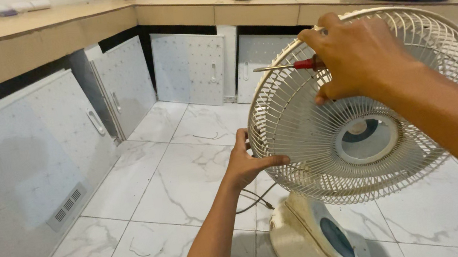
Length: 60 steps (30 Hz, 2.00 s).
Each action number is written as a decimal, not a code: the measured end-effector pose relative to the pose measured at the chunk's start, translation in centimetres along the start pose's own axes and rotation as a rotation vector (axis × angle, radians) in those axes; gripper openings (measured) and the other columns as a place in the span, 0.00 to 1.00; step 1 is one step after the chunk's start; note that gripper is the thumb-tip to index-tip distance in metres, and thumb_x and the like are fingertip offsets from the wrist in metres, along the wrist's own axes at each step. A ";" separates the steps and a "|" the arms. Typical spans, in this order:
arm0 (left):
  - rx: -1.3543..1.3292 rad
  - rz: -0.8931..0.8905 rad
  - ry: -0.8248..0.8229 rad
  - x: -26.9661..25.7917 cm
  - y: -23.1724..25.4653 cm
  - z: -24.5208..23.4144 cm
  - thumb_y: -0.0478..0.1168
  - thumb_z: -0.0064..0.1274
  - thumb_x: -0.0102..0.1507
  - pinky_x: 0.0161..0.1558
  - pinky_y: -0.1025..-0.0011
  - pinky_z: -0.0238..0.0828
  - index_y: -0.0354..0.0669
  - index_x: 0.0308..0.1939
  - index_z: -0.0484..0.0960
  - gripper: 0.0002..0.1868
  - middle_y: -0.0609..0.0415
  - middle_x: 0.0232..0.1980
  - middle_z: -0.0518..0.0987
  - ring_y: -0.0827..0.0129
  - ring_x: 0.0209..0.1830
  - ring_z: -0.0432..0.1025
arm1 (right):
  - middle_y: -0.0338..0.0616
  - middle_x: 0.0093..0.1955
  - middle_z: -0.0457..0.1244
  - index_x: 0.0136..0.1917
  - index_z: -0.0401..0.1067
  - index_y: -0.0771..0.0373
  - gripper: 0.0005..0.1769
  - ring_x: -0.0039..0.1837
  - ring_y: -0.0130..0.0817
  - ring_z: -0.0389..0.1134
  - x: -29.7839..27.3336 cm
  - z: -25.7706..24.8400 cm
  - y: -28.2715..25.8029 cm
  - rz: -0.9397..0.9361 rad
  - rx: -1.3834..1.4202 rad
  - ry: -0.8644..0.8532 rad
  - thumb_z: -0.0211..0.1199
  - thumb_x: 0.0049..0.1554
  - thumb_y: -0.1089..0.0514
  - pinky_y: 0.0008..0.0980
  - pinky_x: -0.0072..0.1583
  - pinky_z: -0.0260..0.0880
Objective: The person reassembles a pedestal fan by first tightening the central hub nut by hand, then attaching the front wire cage and securing it with a screwdriver.
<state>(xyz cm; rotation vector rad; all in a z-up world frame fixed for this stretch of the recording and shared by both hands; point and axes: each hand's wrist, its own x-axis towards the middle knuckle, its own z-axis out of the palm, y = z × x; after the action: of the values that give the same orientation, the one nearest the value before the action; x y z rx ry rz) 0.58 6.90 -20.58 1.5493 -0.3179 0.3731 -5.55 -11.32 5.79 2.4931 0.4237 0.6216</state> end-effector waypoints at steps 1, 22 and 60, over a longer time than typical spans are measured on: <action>-0.027 0.016 -0.009 0.2 -0.1 0.0 0.51 0.79 0.33 0.64 0.56 0.73 0.38 0.62 0.65 0.58 0.42 0.61 0.75 0.54 0.68 0.69 | 0.52 0.78 0.53 0.81 0.54 0.49 0.72 0.61 0.48 0.72 0.0 -0.1 0.0 -0.001 0.004 -0.011 0.79 0.32 0.24 0.40 0.55 0.78; -0.748 -0.154 0.040 3.3 -6.2 2.8 0.85 0.26 0.56 0.63 0.64 0.68 0.47 0.72 0.69 0.57 0.51 0.63 0.78 0.63 0.64 0.71 | 0.56 0.78 0.51 0.84 0.45 0.55 0.83 0.54 0.49 0.73 -1.6 -1.8 -1.4 -0.022 -0.050 -0.056 0.78 0.28 0.19 0.37 0.50 0.78; -0.760 -0.136 0.126 3.1 -7.9 4.3 0.81 0.30 0.59 0.64 0.65 0.68 0.46 0.72 0.68 0.52 0.51 0.66 0.75 0.62 0.65 0.70 | 0.54 0.72 0.53 0.67 0.70 0.58 0.41 0.42 0.41 0.72 -8.2 6.2 -4.2 0.028 0.524 0.499 0.79 0.45 0.41 0.30 0.38 0.74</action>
<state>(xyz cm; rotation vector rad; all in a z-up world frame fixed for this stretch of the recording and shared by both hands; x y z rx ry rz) 6.90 2.83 -26.44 0.7918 -0.2164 0.2027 -10.01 -13.90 -4.05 2.8095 0.8262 1.2929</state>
